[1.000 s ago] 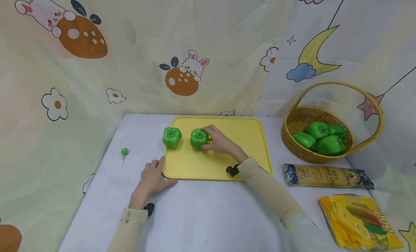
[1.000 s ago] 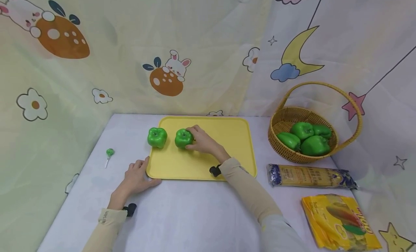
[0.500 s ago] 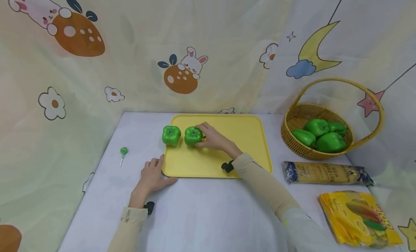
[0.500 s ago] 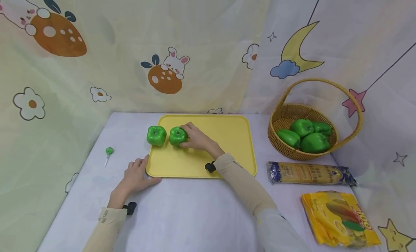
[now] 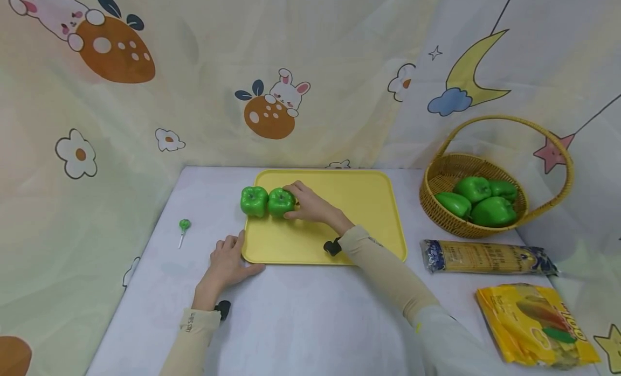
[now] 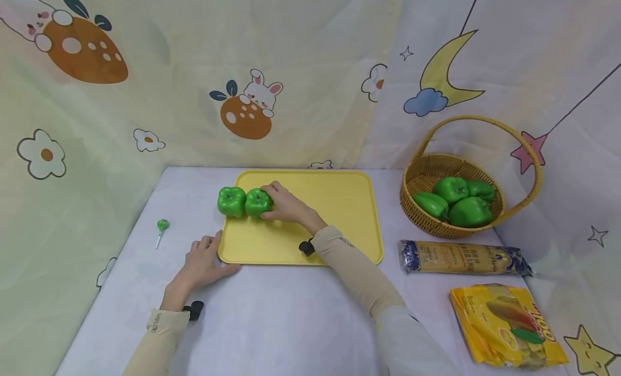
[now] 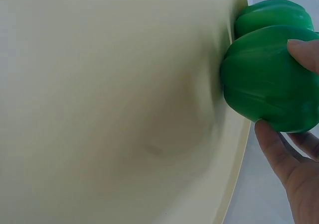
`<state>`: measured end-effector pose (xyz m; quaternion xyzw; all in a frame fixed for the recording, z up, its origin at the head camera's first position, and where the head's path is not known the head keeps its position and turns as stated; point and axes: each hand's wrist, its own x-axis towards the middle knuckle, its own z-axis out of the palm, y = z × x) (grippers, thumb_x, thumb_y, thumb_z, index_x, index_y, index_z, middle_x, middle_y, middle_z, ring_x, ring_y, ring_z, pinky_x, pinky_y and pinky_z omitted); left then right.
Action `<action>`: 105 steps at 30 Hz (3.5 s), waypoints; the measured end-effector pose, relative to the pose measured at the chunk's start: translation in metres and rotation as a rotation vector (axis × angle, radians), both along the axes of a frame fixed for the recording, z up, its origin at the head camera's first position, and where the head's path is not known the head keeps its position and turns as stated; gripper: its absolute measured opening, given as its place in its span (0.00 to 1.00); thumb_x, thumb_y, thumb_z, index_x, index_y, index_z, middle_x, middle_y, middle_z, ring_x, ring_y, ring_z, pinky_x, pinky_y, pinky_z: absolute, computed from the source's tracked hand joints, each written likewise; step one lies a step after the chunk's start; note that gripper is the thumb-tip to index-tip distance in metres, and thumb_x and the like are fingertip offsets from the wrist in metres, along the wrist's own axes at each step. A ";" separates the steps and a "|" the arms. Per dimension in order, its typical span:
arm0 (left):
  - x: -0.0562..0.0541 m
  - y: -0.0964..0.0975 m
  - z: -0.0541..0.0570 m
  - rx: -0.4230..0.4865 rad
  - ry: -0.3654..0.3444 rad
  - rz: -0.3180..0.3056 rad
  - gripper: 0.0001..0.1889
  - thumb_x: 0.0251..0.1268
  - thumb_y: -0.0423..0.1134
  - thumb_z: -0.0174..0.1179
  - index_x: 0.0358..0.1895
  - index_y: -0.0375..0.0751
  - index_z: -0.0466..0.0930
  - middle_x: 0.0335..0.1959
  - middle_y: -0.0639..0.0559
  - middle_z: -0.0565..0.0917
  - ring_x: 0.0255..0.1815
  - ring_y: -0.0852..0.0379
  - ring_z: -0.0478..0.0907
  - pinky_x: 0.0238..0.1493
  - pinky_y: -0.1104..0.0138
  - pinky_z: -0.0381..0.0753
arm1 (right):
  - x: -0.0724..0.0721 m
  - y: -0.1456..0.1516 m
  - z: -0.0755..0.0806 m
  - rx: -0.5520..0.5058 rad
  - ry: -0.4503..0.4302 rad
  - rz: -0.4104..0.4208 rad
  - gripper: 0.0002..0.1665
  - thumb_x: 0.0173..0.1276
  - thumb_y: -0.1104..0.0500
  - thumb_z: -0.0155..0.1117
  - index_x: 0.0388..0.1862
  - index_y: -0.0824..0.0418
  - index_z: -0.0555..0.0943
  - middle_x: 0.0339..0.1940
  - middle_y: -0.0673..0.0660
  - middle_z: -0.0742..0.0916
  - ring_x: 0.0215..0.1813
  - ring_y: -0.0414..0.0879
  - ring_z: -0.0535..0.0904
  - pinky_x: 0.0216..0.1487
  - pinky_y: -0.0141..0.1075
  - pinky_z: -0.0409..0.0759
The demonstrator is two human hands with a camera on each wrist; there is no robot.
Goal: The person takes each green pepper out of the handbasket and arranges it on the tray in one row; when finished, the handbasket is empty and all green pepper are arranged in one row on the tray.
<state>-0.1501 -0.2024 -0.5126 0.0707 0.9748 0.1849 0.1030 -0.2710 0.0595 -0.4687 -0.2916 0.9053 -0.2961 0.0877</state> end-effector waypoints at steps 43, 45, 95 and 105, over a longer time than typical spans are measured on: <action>0.000 0.001 -0.003 0.012 0.001 -0.007 0.57 0.57 0.64 0.68 0.80 0.34 0.50 0.66 0.32 0.68 0.62 0.35 0.64 0.62 0.39 0.67 | -0.004 0.031 -0.002 -0.061 -0.004 -0.023 0.52 0.61 0.49 0.75 0.77 0.63 0.61 0.70 0.64 0.71 0.70 0.57 0.72 0.68 0.50 0.75; 0.000 0.001 -0.002 0.011 -0.004 -0.005 0.57 0.57 0.64 0.68 0.80 0.34 0.50 0.66 0.32 0.68 0.63 0.35 0.63 0.62 0.38 0.66 | -0.005 0.038 -0.001 -0.058 -0.001 -0.031 0.51 0.61 0.48 0.75 0.77 0.62 0.61 0.70 0.63 0.71 0.71 0.57 0.72 0.68 0.51 0.75; -0.004 0.000 -0.004 -0.011 0.008 -0.027 0.58 0.56 0.66 0.67 0.79 0.32 0.49 0.66 0.31 0.69 0.62 0.34 0.65 0.58 0.38 0.69 | 0.024 0.222 0.058 -0.029 0.013 -0.400 0.51 0.67 0.44 0.69 0.80 0.60 0.56 0.73 0.68 0.68 0.72 0.65 0.66 0.68 0.61 0.68; -0.004 -0.004 -0.006 -0.001 0.027 -0.038 0.59 0.56 0.67 0.67 0.80 0.32 0.48 0.66 0.30 0.68 0.61 0.33 0.64 0.57 0.38 0.68 | 0.041 0.268 0.070 0.045 0.077 -0.523 0.50 0.67 0.42 0.68 0.79 0.61 0.59 0.71 0.68 0.71 0.69 0.65 0.69 0.64 0.62 0.70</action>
